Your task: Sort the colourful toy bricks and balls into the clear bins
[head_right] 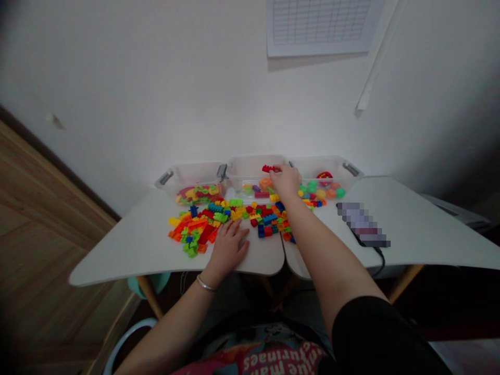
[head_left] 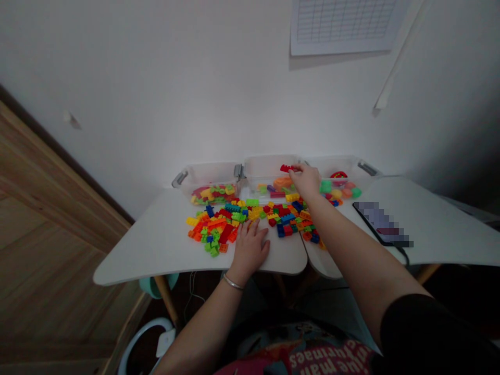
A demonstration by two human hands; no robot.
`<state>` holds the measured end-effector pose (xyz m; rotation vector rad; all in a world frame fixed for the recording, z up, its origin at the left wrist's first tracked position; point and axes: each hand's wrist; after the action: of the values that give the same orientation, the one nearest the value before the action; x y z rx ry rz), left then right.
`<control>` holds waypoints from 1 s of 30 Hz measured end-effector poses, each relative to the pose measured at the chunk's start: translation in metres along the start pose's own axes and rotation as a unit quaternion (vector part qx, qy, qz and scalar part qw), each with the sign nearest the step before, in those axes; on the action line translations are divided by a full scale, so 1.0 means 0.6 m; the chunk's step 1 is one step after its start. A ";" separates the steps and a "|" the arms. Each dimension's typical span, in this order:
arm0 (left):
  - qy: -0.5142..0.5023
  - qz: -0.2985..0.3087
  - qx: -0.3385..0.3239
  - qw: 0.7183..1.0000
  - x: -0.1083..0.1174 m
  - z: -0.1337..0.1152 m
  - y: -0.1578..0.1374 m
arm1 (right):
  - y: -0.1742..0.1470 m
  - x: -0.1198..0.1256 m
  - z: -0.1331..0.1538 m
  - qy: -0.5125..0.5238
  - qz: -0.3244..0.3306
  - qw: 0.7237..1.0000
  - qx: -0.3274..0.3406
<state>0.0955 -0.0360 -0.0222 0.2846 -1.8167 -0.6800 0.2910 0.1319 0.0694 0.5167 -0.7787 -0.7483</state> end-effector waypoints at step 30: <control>0.003 -0.018 0.006 1.000 -0.004 -0.001 0.000 | -0.242 0.116 -0.037 -0.023 0.168 0.948 0.271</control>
<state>0.0966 -0.0350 -0.0241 0.3271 -1.8149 -0.6935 0.2834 -0.0100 -0.0100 0.8354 -1.0920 -0.2204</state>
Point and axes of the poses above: each hand's wrist, its own y-axis towards the middle knuckle, its own x-axis out of the back of the hand, z = x × y, and after that the axes turned 14 degrees about -z, right-handed
